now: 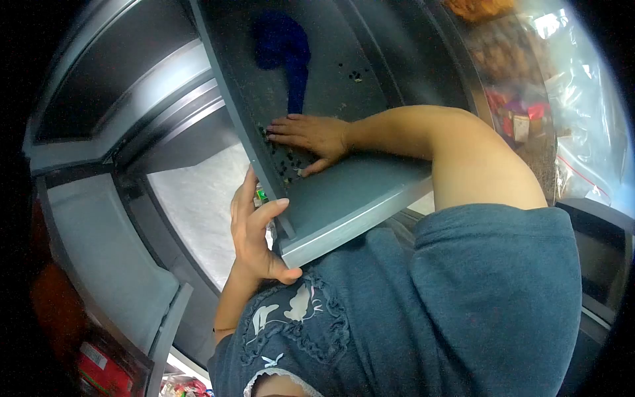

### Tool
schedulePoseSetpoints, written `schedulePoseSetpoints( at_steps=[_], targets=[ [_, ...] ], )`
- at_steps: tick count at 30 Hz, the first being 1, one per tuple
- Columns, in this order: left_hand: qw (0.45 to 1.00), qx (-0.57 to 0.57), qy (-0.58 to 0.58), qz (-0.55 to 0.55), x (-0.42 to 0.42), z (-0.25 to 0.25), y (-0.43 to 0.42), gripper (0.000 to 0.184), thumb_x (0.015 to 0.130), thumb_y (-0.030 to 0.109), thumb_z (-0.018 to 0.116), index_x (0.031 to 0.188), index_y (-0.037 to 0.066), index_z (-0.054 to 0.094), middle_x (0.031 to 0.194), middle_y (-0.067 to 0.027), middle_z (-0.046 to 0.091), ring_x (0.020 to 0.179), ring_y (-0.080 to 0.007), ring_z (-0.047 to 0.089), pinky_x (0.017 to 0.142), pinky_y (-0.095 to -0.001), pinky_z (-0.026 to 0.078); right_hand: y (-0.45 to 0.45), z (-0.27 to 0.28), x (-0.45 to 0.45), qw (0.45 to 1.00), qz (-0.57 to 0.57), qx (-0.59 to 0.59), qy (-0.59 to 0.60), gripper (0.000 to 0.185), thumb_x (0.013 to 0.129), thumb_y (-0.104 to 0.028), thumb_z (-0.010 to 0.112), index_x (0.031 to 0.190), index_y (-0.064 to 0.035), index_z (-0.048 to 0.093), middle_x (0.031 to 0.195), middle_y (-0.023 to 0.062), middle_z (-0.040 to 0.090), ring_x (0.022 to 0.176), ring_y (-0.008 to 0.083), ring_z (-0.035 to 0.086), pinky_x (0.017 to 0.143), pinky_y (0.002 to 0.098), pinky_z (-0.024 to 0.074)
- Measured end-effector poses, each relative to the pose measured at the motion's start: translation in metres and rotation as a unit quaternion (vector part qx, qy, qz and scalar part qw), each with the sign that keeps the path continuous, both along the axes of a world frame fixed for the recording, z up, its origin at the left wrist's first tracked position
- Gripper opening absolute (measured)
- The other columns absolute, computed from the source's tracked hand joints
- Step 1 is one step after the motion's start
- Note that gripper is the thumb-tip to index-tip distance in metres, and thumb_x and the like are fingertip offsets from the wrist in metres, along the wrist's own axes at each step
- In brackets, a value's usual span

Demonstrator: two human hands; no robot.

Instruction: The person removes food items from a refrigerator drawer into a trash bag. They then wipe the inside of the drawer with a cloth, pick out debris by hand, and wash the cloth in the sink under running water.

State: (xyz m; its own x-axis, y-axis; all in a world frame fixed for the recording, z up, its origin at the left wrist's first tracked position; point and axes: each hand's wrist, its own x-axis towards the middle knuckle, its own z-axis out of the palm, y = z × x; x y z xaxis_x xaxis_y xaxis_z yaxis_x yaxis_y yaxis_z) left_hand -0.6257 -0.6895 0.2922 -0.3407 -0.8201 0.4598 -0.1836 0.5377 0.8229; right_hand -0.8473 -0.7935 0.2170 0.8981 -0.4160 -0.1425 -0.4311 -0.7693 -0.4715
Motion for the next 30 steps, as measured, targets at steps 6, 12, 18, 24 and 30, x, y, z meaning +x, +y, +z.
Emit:
schedulePoseSetpoints(
  at_steps=[6, 12, 18, 24, 30],
  targets=[
    [1.0, -0.007, -0.011, 0.007, 0.0, 0.002, -0.001, 0.081, 0.058, 0.074, 0.051, 0.103, 0.007, 0.055, 0.125, -0.0336, 0.034, 0.105, -0.0439, 0.044, 0.089, -0.0484, 0.032, 0.008, -0.014, 0.009, 0.998, 0.011, -0.034, -0.055, 0.074, 0.073, -0.043, 0.06, 0.126, 0.0, 0.032, 0.133, 0.021, 0.028, 0.124, 0.0348, 0.027, 0.102, 0.0462, 0.0233],
    [1.0, 0.0, 0.009, 0.028, -0.002, -0.001, 0.003, 0.081, 0.058, 0.074, 0.051, 0.1, 0.006, 0.057, 0.124, -0.033, 0.036, 0.104, -0.0441, 0.046, 0.089, -0.0457, 0.034, -0.004, -0.003, 0.02, 0.995, 0.07, 0.034, 0.062, 0.037, 0.083, -0.029, 0.048, 0.111, -0.0043, 0.046, 0.121, 0.0177, 0.042, 0.113, 0.0322, 0.041, 0.093, 0.0444, 0.0343],
    [0.999, -0.025, -0.014, 0.046, 0.003, 0.001, -0.005, 0.075, 0.061, 0.069, 0.053, 0.103, 0.006, 0.057, 0.126, -0.0298, 0.037, 0.105, -0.0415, 0.047, 0.087, -0.0443, 0.038, -0.06, 0.009, 0.033, 0.968, 0.126, -0.083, 0.202, 0.032, 0.085, -0.021, 0.04, 0.112, -0.0055, 0.045, 0.107, 0.0156, 0.05, 0.087, 0.0272, 0.057, 0.073, 0.0384, 0.0477],
    [0.996, -0.039, -0.043, 0.067, 0.001, 0.001, -0.004, 0.074, 0.068, 0.069, 0.045, 0.108, 0.008, 0.055, 0.126, -0.0247, 0.04, 0.105, -0.0388, 0.048, 0.089, -0.0427, 0.035, -0.095, -0.066, 0.009, 0.967, 0.101, -0.171, 0.163, 0.019, 0.079, -0.014, 0.049, 0.091, -0.0027, 0.059, 0.086, 0.0137, 0.061, 0.078, 0.0253, 0.061, 0.067, 0.0367, 0.0493],
    [0.997, 0.01, 0.024, 0.078, 0.031, -0.011, 0.01, 0.064, 0.074, 0.055, 0.052, 0.118, 0.009, 0.048, 0.125, -0.0187, 0.043, 0.11, -0.0364, 0.046, 0.093, -0.0421, 0.035, -0.092, 0.035, 0.036, 0.913, -0.376, 0.154, 0.036, 0.022, 0.087, -0.017, 0.045, 0.093, -0.0021, 0.059, 0.079, 0.0025, 0.06, 0.066, 0.0106, 0.052, 0.058, 0.0272, 0.0426]
  ],
)
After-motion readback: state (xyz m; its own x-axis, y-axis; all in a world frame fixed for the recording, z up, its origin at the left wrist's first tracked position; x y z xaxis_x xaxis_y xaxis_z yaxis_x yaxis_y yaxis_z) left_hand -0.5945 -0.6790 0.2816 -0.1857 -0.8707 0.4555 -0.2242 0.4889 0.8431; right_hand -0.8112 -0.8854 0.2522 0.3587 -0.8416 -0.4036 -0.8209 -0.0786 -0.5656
